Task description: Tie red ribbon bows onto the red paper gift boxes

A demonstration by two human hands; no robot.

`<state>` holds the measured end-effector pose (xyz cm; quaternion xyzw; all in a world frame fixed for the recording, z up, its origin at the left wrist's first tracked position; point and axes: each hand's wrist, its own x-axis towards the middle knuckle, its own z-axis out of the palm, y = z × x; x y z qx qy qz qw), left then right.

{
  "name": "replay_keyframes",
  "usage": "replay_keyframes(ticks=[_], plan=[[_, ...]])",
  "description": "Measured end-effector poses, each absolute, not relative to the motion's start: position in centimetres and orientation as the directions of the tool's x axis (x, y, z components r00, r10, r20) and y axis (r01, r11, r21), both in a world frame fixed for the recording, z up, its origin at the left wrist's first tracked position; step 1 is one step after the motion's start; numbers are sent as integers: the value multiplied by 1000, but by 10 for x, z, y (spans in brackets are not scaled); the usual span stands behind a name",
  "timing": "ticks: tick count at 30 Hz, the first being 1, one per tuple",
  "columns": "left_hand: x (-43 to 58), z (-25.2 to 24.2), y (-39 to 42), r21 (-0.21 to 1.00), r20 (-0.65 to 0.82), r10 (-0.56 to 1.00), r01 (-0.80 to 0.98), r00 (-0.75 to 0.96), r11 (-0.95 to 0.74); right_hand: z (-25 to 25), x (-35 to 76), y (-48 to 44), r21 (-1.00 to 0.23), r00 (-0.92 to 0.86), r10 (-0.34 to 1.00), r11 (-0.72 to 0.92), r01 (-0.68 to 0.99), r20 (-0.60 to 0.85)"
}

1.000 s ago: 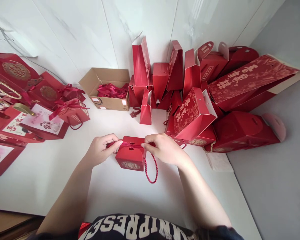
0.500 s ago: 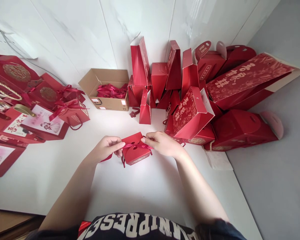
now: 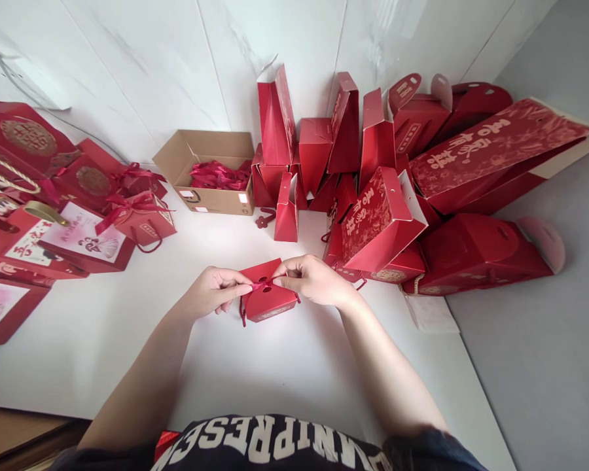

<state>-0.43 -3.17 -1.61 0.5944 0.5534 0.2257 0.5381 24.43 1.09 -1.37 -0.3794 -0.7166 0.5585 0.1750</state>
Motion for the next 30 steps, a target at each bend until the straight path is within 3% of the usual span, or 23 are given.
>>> replay_keyframes(ticks=[7, 12, 17, 22, 27, 30], plan=[[-4, -13, -34, 884, -299, 902, 447, 313, 138, -14, 247, 14, -919, -622, 754, 64, 389, -211], [-9, -11, -34, 864, -366, 873, 465, 324, 190, -15, 248, 15, -940, -625, 747, 0, 341, -227], [-20, -12, -30, 895, -416, 751, 379, 513, 237, -17, 246, 15, -941, -606, 774, 37, 335, -185], [-25, -13, -31, 952, -208, 788, 304, 579, 28, -18, 245, 15, -921, -605, 779, 97, 377, -165], [-16, -21, -31, 932, 166, 854, 206, 493, -299, -19, 244, 14, -930, -616, 769, 85, 358, -167], [-4, -28, -30, 918, 210, 848, 200, 486, -342, -18, 243, 13, -928, -616, 769, 86, 363, -170]])
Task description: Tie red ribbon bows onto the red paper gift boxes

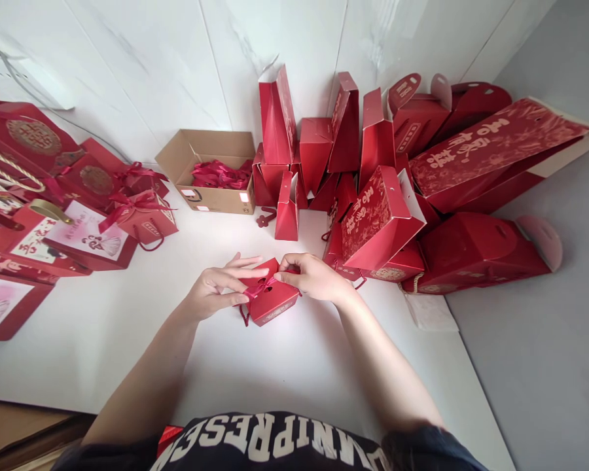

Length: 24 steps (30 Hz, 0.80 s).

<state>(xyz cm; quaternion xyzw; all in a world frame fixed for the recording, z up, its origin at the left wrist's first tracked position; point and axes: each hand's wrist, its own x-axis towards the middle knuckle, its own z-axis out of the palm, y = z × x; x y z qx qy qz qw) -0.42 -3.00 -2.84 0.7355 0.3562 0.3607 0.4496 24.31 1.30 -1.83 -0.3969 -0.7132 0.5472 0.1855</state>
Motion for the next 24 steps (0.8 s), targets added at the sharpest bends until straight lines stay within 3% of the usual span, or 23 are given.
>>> replay_keyframes(ticks=[11, 24], plan=[[14, -49, -26, 939, 128, 978, 296, 162, -172, -18, 242, 12, -918, -616, 768, 100, 385, -175], [14, -39, -27, 967, 25, 987, 245, 159, -64, -17, 243, 12, -915, -627, 769, 157, 372, -124]])
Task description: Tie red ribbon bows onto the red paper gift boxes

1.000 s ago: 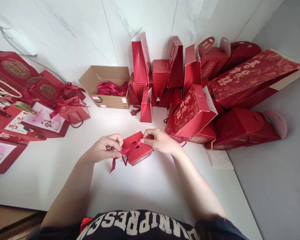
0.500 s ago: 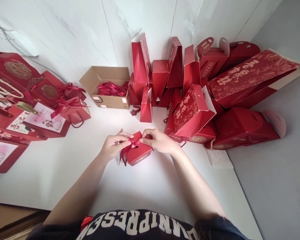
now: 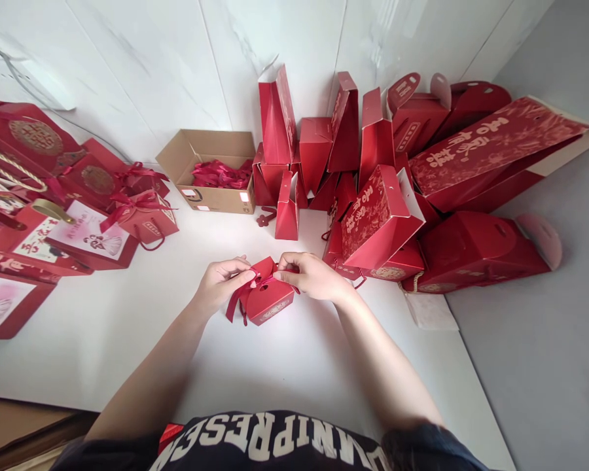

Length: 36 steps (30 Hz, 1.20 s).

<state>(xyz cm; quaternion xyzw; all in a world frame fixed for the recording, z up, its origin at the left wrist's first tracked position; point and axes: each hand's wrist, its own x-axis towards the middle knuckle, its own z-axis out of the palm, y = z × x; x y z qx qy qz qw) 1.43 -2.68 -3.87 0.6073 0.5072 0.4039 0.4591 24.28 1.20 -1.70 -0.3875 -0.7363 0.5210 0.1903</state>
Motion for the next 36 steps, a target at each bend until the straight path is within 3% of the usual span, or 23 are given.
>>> replay_keyframes(ticks=[5, 9, 15, 19, 22, 28, 36], plan=[[8, -36, -27, 990, -29, 986, 138, 166, 6, -16, 244, 13, -911, -613, 781, 161, 380, -118], [-15, -31, -23, 999, 28, 984, 12, 175, -30, -16, 245, 13, -912, -606, 786, 150, 381, -124], [-31, -15, -26, 972, -85, 965, 234, 247, 26, -13, 245, 12, -923, -631, 764, 134, 362, -137], [-15, -4, -39, 848, -113, 954, 527, 278, -53, -9, 245, 9, -919, -645, 752, 148, 365, -135], [-2, 0, -45, 703, -16, 951, 680, 308, -208, -7, 245, 8, -905, -637, 760, 170, 391, -133], [4, -1, -48, 503, 219, 820, 659, 528, -559, -7, 246, 6, -893, -611, 779, 169, 417, -138], [1, -11, -49, 316, 335, 734, 663, 591, -678, 0, 248, 0, -884, -641, 752, 186, 428, -153]])
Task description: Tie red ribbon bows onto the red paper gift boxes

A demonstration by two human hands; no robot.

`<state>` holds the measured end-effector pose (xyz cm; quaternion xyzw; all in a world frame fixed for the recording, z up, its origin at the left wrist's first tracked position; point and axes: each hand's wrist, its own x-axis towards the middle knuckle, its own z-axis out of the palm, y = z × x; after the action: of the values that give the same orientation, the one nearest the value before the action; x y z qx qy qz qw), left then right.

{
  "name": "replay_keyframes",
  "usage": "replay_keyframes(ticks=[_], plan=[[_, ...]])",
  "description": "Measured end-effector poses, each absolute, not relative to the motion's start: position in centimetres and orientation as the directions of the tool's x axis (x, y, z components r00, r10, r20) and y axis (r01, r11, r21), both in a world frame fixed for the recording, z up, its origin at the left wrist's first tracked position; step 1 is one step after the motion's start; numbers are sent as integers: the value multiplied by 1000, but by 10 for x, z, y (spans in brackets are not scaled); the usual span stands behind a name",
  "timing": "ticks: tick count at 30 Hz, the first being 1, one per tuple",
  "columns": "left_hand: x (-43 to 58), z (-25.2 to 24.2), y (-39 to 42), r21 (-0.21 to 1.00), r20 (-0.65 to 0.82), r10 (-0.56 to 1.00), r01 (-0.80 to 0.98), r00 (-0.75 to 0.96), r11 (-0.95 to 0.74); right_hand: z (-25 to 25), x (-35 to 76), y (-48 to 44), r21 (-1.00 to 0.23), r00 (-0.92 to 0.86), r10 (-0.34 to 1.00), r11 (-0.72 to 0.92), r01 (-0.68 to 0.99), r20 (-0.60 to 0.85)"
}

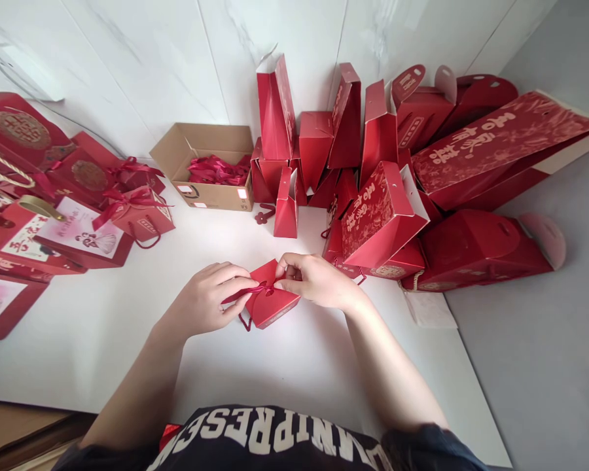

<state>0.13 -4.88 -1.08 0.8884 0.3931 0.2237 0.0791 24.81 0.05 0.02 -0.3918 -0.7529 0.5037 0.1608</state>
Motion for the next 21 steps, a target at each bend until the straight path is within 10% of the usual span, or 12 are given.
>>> replay_keyframes(ticks=[11, 21], plan=[[-1, -9, -46, 365, 336, 816, 733, 471, -574, 0, 248, 0, -841, -625, 769, 245, 482, -134], [-17, -9, -39, 569, -215, 937, 815, 274, -108, -3, 246, -1, -832, -631, 766, 265, 487, -125]])
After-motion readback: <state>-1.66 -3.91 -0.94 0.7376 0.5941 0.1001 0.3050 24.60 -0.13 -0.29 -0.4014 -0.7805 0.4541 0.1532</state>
